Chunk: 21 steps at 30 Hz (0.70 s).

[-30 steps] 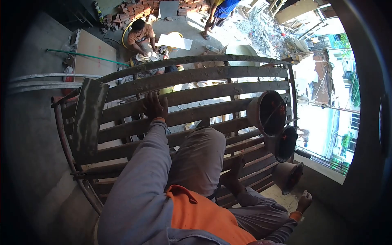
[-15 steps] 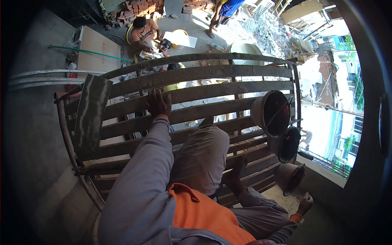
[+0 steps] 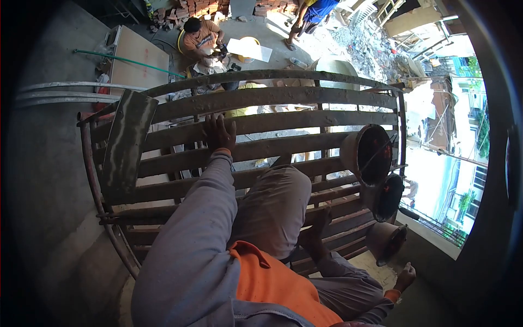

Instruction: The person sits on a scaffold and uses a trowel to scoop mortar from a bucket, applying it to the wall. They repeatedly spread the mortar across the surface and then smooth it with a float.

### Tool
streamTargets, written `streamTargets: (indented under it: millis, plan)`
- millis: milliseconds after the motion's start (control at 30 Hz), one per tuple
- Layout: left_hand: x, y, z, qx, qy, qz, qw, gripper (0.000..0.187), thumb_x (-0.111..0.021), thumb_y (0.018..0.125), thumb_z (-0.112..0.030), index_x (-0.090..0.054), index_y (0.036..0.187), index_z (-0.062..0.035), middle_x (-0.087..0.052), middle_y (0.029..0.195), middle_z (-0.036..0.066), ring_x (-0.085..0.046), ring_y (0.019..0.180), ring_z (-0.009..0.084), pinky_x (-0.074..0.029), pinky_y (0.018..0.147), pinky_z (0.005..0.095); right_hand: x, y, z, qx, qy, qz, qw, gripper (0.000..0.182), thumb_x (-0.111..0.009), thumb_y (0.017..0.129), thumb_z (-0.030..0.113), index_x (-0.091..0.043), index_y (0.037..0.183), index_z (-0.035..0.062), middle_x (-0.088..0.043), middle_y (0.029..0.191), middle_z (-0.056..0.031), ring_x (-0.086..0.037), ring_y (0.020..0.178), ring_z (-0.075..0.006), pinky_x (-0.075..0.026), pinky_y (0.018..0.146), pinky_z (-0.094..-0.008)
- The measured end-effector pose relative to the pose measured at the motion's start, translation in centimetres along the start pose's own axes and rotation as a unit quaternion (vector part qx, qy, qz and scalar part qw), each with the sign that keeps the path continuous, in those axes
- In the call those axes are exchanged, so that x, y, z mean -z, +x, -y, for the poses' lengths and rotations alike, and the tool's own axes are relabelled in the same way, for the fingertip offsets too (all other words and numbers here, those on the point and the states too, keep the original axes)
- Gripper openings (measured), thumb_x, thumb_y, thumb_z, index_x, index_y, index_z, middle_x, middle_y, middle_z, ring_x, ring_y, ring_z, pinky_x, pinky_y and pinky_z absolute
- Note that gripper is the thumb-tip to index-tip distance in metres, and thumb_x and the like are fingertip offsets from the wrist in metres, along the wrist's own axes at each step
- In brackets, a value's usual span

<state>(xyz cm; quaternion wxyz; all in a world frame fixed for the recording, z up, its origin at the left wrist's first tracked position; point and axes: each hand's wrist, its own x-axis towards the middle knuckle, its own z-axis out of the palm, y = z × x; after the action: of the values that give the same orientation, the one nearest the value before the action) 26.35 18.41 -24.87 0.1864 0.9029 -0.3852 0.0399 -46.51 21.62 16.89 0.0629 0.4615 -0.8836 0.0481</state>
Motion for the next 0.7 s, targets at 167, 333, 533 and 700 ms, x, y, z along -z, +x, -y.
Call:
streamTargets:
  millis: [167,333,533,700]
  plan:
    - [-0.6,0.0,0.3,0.003,-0.012,0.003,1.000,0.056,-0.059,0.086,-0.047,-0.050,0.128,-0.0116,-0.042,0.141,0.015,-0.033,0.136,0.0362,-0.025,0.107,0.0622,-0.2,0.3,-0.2,0.004,-0.013,0.003,1.000,0.035,-0.061,0.093,0.028,-0.063,0.083,-0.0057,-0.062,0.071,-0.0098,-0.052,0.064,-0.0176,-0.045,0.064,-0.0349]
    - [-0.1,-0.1,0.1,0.007,-0.001,0.008,1.000,0.055,-0.058,0.087,-0.047,-0.051,0.127,-0.0101,-0.042,0.141,0.015,-0.033,0.136,0.0361,-0.025,0.108,0.0614,-0.3,1.1,-1.2,-0.002,-0.026,0.017,1.000,0.037,-0.061,0.093,0.028,-0.061,0.079,-0.0054,-0.059,0.068,-0.0087,-0.050,0.062,-0.0174,-0.044,0.062,-0.0353]
    - [0.0,-0.1,-0.1,0.010,0.000,0.007,1.000,0.051,-0.058,0.089,-0.045,-0.054,0.124,-0.0080,-0.043,0.140,0.015,-0.033,0.137,0.0347,-0.024,0.109,0.0599,-0.1,0.8,0.0,0.000,-0.002,0.012,1.000,0.036,-0.060,0.094,0.027,-0.060,0.077,-0.0051,-0.058,0.067,-0.0079,-0.049,0.061,-0.0168,-0.043,0.061,-0.0352]
    - [0.2,-0.1,-0.2,0.013,-0.004,0.010,1.000,0.051,-0.058,0.089,-0.045,-0.053,0.124,-0.0082,-0.042,0.141,0.015,-0.032,0.138,0.0341,-0.024,0.109,0.0605,-0.1,0.8,0.5,0.007,-0.007,0.011,1.000,0.036,-0.059,0.094,0.027,-0.060,0.077,-0.0046,-0.056,0.065,-0.0070,-0.048,0.060,-0.0165,-0.042,0.060,-0.0351]
